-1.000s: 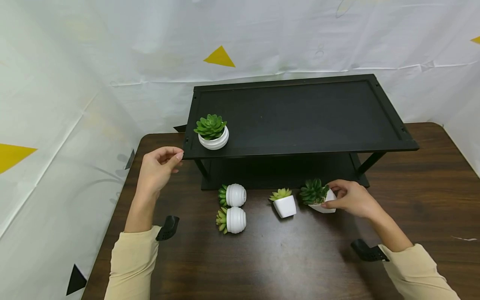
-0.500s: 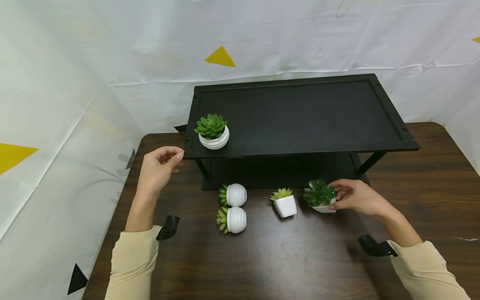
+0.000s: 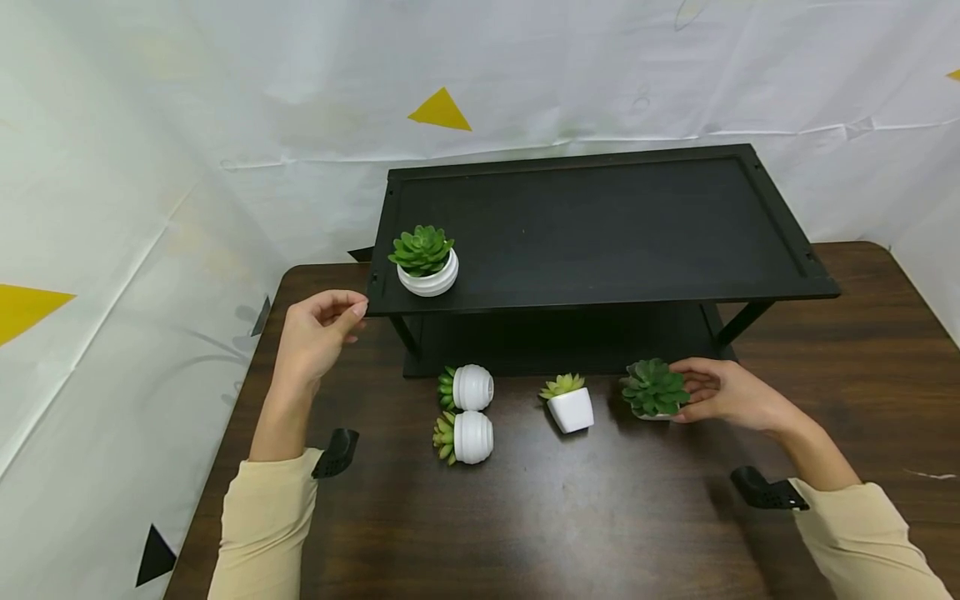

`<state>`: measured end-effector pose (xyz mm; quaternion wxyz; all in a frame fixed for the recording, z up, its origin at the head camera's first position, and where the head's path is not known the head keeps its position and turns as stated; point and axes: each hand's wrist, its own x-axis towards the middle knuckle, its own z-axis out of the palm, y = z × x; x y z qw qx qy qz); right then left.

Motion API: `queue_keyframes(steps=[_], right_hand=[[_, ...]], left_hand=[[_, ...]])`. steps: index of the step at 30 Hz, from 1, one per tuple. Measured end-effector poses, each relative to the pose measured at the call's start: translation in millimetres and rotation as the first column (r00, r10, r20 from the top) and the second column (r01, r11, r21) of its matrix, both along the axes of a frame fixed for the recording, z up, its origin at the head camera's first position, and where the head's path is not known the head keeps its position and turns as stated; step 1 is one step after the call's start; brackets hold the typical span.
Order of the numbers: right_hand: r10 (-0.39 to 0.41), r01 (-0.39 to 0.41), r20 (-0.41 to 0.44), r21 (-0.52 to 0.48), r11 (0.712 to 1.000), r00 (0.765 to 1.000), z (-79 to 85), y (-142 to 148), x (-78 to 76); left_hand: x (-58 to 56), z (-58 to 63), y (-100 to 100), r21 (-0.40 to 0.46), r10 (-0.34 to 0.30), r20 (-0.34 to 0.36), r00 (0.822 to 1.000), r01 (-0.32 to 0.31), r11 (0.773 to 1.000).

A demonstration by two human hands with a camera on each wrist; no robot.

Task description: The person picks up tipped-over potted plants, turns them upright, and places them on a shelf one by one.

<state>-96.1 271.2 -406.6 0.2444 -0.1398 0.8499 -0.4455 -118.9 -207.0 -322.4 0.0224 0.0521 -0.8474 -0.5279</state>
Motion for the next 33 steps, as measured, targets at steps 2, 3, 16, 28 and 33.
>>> queue_keyframes(steps=[2,3,16,28,33], right_hand=[[0.003,-0.003,0.004,-0.007,1.0,1.0,-1.2,2,-0.4],[0.006,-0.006,0.007,-0.012,1.0,1.0,-1.9,3,-0.7],[0.031,-0.029,0.045,-0.049,0.998,0.999,-11.4,11,-2.5],[0.066,-0.054,0.043,-0.229,0.972,0.997,-21.8,10,-1.0],[0.068,-0.055,0.039,-0.259,0.964,0.997,-22.5,8,-0.4]], left_hand=[[0.0,0.2,0,0.0,-0.001,-0.003,1.0,0.001,1.0],[0.0,0.2,0,-0.001,-0.002,-0.004,1.0,0.002,1.0],[-0.1,0.5,0,-0.002,0.001,0.009,1.0,-0.001,1.0],[-0.3,0.6,0,0.003,0.003,0.0,1.0,-0.003,1.0],[-0.1,1.2,1,-0.001,0.009,0.007,1.0,-0.009,1.0]])
